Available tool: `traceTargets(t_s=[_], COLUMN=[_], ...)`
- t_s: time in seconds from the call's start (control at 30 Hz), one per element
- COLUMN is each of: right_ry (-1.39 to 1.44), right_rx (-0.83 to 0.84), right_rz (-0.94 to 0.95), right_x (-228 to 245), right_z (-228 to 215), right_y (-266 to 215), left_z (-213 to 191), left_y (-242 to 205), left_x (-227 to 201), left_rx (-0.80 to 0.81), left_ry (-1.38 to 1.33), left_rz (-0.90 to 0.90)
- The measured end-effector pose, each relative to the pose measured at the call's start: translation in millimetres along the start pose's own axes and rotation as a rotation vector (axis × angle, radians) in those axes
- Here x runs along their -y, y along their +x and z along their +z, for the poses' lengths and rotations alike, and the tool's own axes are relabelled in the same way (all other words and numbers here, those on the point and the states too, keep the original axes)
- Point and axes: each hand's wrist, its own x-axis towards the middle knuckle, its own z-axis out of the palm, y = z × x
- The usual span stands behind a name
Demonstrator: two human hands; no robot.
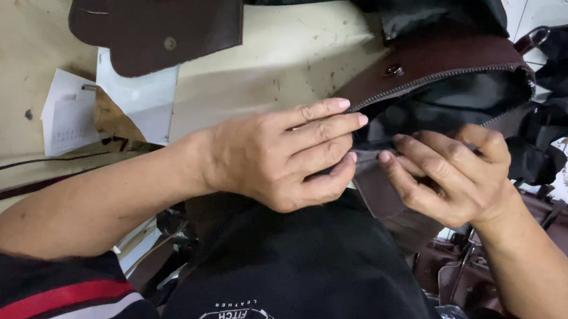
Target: The person aligns and presses a zipper into the seam of a brown leather pouch, then repeatedly opens and closes the zipper to test its function. The person also adjusts the interior lining and edges of the pouch while handling it on a workbench.
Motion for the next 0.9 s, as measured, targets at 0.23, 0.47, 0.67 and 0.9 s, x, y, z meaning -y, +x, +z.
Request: traceTargets(t_s=[0.23,0.47,0.67,0.9], right_ry=[-0.003,0.031,0.191,0.305], right_rx=[0.027,0.068,0.131,0.163], right_rz=[0.045,0.085,0.248,0.435], right_x=[2.8,5.1,10.1,20.9], right_z=[1.3,1.5,-1.5,1.9], right_y=[-1.2,-4.4,-2.9,7.1], left_z=[-0.7,0.6,1.5,5.0], left_y=[-0.6,-2.4,-2.0,1.1], left_x=[-0.7,-1.9,-3.5,-7.2], left_rx=[0.051,0.080,0.078,0.085], left_ry=[-0.007,-0.008,-0.024,-0.078], left_rz=[-0.044,-0.052,-0.066,-0.096])
